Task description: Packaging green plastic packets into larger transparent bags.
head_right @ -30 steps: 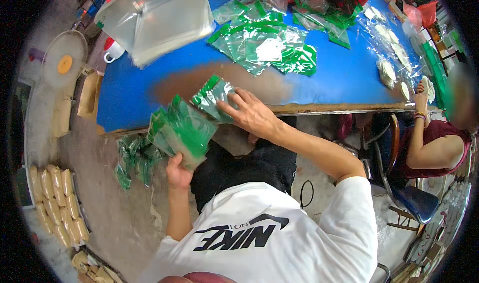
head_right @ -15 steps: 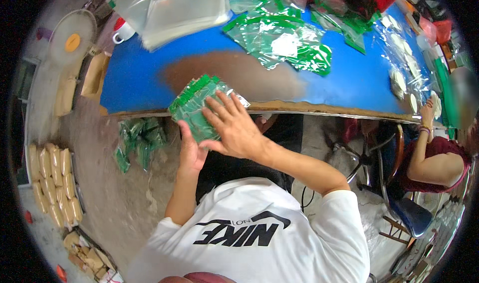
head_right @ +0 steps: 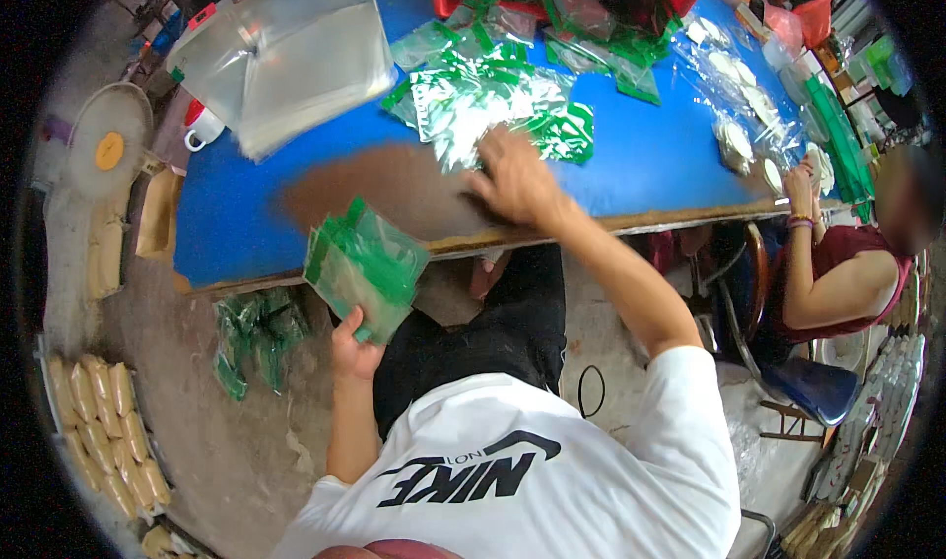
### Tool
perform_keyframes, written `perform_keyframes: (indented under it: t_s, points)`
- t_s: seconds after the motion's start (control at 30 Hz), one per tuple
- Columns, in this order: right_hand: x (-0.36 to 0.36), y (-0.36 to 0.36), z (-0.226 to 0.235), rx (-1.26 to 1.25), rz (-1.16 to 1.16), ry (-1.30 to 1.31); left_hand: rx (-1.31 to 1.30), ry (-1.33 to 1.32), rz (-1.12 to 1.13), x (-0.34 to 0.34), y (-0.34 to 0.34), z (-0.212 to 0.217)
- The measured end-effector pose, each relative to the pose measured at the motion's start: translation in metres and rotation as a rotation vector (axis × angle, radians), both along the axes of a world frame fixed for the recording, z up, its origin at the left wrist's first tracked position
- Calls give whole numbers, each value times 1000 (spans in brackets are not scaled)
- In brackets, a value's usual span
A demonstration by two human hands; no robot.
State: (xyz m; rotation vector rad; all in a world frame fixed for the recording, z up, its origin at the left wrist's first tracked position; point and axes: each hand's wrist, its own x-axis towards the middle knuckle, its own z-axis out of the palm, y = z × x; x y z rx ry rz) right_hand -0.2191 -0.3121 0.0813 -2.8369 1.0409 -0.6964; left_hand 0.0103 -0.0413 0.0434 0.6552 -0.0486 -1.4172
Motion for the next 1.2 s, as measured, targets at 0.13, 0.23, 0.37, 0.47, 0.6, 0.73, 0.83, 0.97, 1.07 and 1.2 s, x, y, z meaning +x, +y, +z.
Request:
perform_keyframes:
  t_s: [0.13, 0.23, 0.37, 0.47, 0.6, 0.73, 0.83, 0.97, 1.07, 1.2]
  points:
    - [29, 77, 23, 258, 569, -125, 0, -62, -24, -7, -8, -8]
    - [41, 46, 41, 498, 334, -8, 49, -93, 2, -9, -6, -13]
    - [40, -30, 17, -163, -15, 101, 33, -35, 4, -5, 8, -17]
    - [41, 13, 17, 93, 326, 115, -32, 72, 61, 4, 17, -27]
    - [27, 58, 32, 436, 525, -26, 23, 43, 20, -4, 2, -30]
    - [26, -8, 28, -72, 51, -164, 41, 12, -26, -9, 4, -27]
    - [20, -9, 10, -9, 108, 176, 45, 177, 14, 0, 17, -31]
    - [13, 57, 34, 517, 563, 47, 5, 107, -12, -12, -1, -39]
    - [26, 18, 50, 463, 162, -229, 94, 44, -7, -10, 5, -24]
    - [3, -50, 1, 12, -236, 181, 43, 116, 16, 0, 18, -42]
